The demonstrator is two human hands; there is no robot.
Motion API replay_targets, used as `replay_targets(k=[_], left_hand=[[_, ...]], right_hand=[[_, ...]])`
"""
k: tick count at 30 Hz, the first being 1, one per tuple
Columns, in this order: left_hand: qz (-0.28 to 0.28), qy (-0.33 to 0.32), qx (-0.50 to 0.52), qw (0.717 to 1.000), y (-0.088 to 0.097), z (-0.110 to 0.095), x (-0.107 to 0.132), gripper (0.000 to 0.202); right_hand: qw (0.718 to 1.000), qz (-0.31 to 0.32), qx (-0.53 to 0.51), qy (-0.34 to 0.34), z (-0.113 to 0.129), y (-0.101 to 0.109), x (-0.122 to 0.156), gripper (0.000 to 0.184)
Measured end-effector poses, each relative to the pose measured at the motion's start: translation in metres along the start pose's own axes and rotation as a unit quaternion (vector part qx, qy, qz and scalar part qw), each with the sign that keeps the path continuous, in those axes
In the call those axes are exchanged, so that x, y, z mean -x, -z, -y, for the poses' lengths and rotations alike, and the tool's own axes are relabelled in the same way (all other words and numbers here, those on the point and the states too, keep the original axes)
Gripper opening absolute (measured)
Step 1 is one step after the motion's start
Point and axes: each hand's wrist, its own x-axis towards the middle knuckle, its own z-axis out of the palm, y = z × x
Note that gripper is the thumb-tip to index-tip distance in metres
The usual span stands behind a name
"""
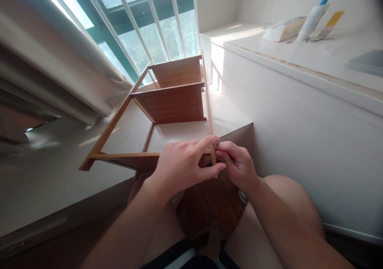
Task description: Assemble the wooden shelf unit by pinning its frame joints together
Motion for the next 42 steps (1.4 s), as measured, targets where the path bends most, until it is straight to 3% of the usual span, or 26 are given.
replay_targets(k=[5,11,25,33,42], left_hand=[[-0.014,0.006,-0.009,1.0,-0.003,-0.003,0.0,0.04],[-0.025,0.001,0.017,1.0,-0.003,-0.003,-0.001,0.042],[-0.041,-0.009,0.026,0.999,-0.002,-0.004,-0.012,0.04],[-0.038,-0.009,0.037,0.999,-0.003,-0.003,-0.012,0.045],[-0.036,-0.004,0.037,0.999,-0.002,-0.004,-0.012,0.046]], right_hand=[[1.0,0.025,-0.013,-0.011,-0.002,0.001,0.0,0.006],[0.998,0.014,-0.027,-0.048,-0.004,0.006,0.003,0.007],[0.982,-0.105,-0.143,-0.062,-0.011,-0.017,0.005,0.008],[0.984,-0.097,-0.133,-0.064,-0.01,-0.011,0.009,0.017],[0.993,-0.1,-0.039,-0.046,-0.007,-0.006,0.009,0.014]])
